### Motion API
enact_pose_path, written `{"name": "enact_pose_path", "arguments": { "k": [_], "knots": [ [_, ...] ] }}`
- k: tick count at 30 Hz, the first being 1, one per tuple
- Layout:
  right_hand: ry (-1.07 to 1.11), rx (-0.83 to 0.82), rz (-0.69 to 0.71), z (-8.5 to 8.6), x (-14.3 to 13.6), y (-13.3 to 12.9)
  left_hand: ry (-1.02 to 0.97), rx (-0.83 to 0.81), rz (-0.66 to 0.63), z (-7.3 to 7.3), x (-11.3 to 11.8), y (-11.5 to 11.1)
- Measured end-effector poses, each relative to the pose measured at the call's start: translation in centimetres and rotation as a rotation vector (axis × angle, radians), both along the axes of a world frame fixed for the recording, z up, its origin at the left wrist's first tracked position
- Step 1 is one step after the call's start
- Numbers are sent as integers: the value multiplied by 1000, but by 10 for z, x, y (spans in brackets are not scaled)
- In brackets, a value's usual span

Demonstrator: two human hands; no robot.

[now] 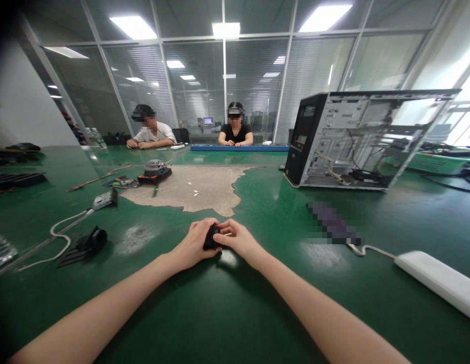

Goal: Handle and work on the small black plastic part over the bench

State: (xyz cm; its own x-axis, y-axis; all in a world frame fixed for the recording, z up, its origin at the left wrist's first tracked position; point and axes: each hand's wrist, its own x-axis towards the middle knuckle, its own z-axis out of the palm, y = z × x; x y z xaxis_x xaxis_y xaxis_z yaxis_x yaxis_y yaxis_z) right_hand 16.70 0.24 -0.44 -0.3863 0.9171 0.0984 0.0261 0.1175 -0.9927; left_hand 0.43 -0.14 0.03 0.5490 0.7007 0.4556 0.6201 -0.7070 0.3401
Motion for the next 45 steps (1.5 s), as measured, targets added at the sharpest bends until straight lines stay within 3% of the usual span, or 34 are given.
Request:
{"name": "enact_pose_path", "arguments": {
  "k": [6, 15, 23, 33, 40, 45],
  "knots": [
    [-4, 139, -11, 5, 0, -11, -9, -8, -3, 0, -2, 1],
    [-50, 114, -57, -4, -3, -1, -13, -9, -6, -2, -2, 3],
    [-24, 162, 47, 4, 0, -11, 18, -7, -8, 3, -2, 0],
    [-29, 79, -44, 4, -4, -10, 54, 36, -8, 3, -2, -2],
    [-8, 124, 61, 5, 0, -14, 47, 43, -5, 1, -5, -3],
    [-7, 122, 33, 5, -2, -15, 43, 37, -3, 2, -6, -4]
  ]
}}
